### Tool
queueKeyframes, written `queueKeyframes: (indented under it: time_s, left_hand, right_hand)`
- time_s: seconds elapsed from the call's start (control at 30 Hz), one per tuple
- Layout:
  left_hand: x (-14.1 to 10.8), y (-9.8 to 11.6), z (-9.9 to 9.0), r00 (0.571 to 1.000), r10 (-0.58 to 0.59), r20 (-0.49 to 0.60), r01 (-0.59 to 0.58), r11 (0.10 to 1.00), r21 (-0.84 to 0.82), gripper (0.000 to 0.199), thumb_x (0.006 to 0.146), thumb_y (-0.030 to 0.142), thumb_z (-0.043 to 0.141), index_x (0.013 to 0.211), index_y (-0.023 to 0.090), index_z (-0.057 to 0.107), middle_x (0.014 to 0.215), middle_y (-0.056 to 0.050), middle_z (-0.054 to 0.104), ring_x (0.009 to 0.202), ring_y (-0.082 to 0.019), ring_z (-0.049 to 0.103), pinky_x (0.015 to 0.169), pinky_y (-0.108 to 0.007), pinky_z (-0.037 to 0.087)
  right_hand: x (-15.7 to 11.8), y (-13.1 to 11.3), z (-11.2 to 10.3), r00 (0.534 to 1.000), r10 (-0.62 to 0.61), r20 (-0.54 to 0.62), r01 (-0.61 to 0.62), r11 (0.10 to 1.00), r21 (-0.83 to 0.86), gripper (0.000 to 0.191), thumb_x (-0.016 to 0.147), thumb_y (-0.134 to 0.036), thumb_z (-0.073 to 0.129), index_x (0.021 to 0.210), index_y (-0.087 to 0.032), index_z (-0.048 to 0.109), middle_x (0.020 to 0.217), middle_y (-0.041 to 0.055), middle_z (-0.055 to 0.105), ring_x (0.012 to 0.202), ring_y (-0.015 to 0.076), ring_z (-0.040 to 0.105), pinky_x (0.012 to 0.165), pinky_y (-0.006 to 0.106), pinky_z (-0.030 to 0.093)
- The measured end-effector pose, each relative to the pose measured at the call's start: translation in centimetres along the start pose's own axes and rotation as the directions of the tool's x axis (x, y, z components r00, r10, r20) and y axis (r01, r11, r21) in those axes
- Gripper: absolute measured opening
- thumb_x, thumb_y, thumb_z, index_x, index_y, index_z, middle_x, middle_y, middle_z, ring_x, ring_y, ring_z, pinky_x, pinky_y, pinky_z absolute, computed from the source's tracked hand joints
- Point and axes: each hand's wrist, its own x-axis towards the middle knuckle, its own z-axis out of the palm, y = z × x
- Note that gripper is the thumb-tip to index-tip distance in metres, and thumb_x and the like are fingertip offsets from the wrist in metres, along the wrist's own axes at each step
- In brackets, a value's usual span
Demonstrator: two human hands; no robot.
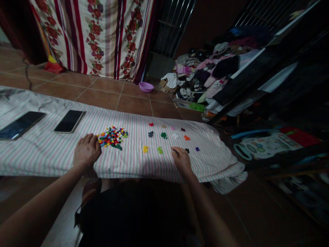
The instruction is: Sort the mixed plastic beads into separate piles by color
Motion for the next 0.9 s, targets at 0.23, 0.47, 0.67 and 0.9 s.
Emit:
queueKeyframes:
  time_s: [0.23,0.47,0.67,0.9]
  left_hand:
    - [0.0,0.3,-0.4,1.0,-0.009,0.03,0.009,1.0,0.013,0.039,0.094,0.03,0.032,0.115,0.013,0.06,0.127,-0.02,0.063,0.125,-0.033,0.055,0.107,-0.05,0.039]
    - [0.1,0.4,-0.4,0.998,-0.042,0.053,0.043,0.999,-0.011,0.043,0.093,0.03,0.031,0.115,0.009,0.061,0.131,-0.024,0.061,0.127,-0.034,0.054,0.108,-0.051,0.038]
    - [0.1,0.4,-0.3,0.999,-0.048,0.027,0.047,0.999,0.004,0.042,0.094,0.03,0.031,0.116,0.011,0.061,0.131,-0.021,0.062,0.127,-0.033,0.054,0.108,-0.05,0.038]
    - [0.0,0.5,0.0,0.997,-0.078,0.01,0.079,0.996,-0.045,0.04,0.093,0.03,0.033,0.118,0.013,0.061,0.131,-0.019,0.062,0.129,-0.031,0.052,0.111,-0.05,0.035]
  right_hand:
    - [0.2,0.2,0.1,0.998,-0.037,0.042,0.039,0.999,-0.036,0.033,0.086,-0.037,0.051,0.099,-0.018,0.075,0.105,0.0126,0.073,0.101,0.0279,0.064,0.092,0.047,0.047]
    - [0.3,-0.1,-0.7,0.997,-0.031,0.067,0.031,1.0,0.005,0.028,0.087,-0.037,0.049,0.089,-0.021,0.072,0.096,0.0103,0.074,0.094,0.0257,0.065,0.089,0.044,0.048]
    - [1.0,-1.1,-1.1,0.999,-0.052,0.005,0.052,0.999,0.011,0.03,0.087,-0.04,0.049,0.085,-0.022,0.072,0.096,0.0095,0.075,0.095,0.0263,0.066,0.091,0.045,0.047]
    - [2.9,-4.9,0.9,0.996,-0.091,0.023,0.089,0.992,0.088,0.027,0.087,-0.036,0.05,0.089,-0.023,0.074,0.101,0.0084,0.074,0.098,0.0255,0.066,0.093,0.044,0.05]
